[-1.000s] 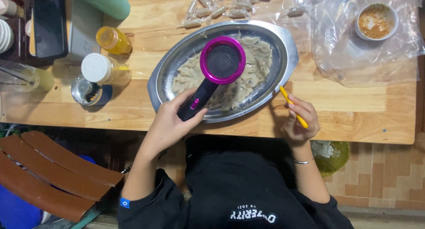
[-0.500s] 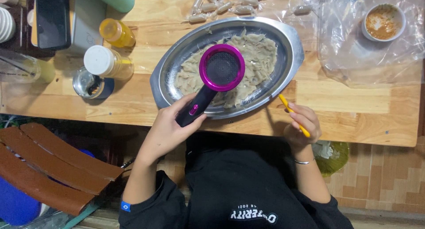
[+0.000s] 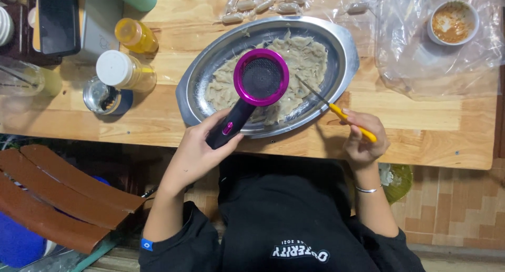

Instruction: The person uses a hair dryer to blow hot air onto a tray of shredded food while simultaneously using a knife to spread and separate the pieces. The person holds the hair dryer in the left hand and the knife in the right hand, working over a metal tray on a wooden table.

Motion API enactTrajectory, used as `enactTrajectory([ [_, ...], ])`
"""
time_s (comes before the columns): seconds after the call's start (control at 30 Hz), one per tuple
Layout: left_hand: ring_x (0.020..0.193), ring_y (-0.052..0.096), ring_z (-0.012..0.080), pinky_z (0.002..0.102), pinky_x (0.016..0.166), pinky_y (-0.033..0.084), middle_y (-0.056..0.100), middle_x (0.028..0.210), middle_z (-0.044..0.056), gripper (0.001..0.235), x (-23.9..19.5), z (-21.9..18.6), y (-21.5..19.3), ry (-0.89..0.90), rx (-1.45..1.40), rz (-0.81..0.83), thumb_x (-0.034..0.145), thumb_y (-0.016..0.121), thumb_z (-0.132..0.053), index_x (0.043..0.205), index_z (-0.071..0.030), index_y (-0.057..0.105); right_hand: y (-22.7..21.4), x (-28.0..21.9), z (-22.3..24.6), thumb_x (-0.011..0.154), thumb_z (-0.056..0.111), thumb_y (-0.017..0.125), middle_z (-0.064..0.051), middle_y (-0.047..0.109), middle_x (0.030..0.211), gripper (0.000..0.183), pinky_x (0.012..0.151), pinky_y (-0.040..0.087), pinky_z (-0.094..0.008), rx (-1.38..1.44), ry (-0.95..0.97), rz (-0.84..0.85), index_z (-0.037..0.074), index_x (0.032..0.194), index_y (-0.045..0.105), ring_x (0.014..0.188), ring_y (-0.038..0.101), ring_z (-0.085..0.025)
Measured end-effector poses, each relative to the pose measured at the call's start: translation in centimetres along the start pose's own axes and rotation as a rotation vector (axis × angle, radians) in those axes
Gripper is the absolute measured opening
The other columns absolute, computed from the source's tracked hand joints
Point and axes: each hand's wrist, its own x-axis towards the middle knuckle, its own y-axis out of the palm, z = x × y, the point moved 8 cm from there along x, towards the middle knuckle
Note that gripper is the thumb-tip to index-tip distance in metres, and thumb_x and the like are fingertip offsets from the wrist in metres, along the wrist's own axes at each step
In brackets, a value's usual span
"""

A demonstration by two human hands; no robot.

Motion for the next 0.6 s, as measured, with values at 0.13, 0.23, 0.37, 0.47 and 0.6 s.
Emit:
enactTrajectory([
  [0.13, 0.104, 0.074, 0.0398, 0.047, 0.082, 0.062, 0.076, 0.107, 0.027, 0.050, -0.2, -0.1, 0.1, 0.000, 0.007, 0.006, 0.086, 0.079, -0.012, 0.132, 0.001, 0.066, -0.2, 0.8, -0.5, 0.106, 0.007, 0.065, -0.035, 0.067, 0.082, 0.031, 0.051, 0.058, -0.045, -0.046, -0.018, 0.008, -0.018, 0.088, 0.065, 0.069, 0.070, -0.047],
  [0.23, 0.105, 0.074, 0.0405, 0.047, 0.082, 0.062, 0.076, 0.107, 0.028, 0.050, -0.5, -0.1, 0.0, 0.002, 0.002, -0.003, 0.086, 0.079, -0.011, 0.132, 0.001, 0.066, 0.0, 1.4, -0.2, 0.106, 0.003, 0.063, -0.035, 0.065, 0.081, 0.028, 0.052, 0.058, -0.047, -0.032, -0.029, 0.022, -0.019, 0.088, 0.064, 0.069, 0.069, -0.048],
  [0.37, 0.105, 0.074, 0.0401, 0.047, 0.082, 0.062, 0.076, 0.107, 0.028, 0.050, -0.8, -0.4, -0.2, 0.019, 0.000, -0.005, 0.086, 0.079, -0.011, 0.133, 0.001, 0.066, 0.2, 1.5, -0.5, 0.108, 0.009, 0.061, -0.035, 0.065, 0.083, 0.033, 0.054, 0.058, -0.043, 0.008, 0.034, -0.020, -0.019, 0.090, 0.062, 0.068, 0.068, -0.043],
  [0.47, 0.105, 0.073, 0.0395, 0.046, 0.082, 0.062, 0.076, 0.108, 0.027, 0.050, -0.8, -0.4, -0.1, 0.033, 0.016, -0.012, 0.085, 0.079, -0.011, 0.132, 0.000, 0.066, 0.1, 2.1, -1.6, 0.109, 0.010, 0.061, -0.034, 0.066, 0.084, 0.033, 0.053, 0.056, -0.042, -0.006, 0.070, -0.029, -0.017, 0.091, 0.062, 0.061, 0.066, -0.037],
  [0.6, 0.106, 0.073, 0.0396, 0.046, 0.081, 0.062, 0.076, 0.108, 0.027, 0.050, -0.9, -0.4, -0.1, 0.042, 0.020, -0.015, 0.085, 0.080, -0.012, 0.132, 0.000, 0.067, 0.0, 2.6, -1.6, 0.108, 0.009, 0.063, -0.036, 0.066, 0.082, 0.032, 0.051, 0.056, -0.042, -0.022, 0.075, -0.039, -0.017, 0.089, 0.062, 0.056, 0.065, -0.038],
])
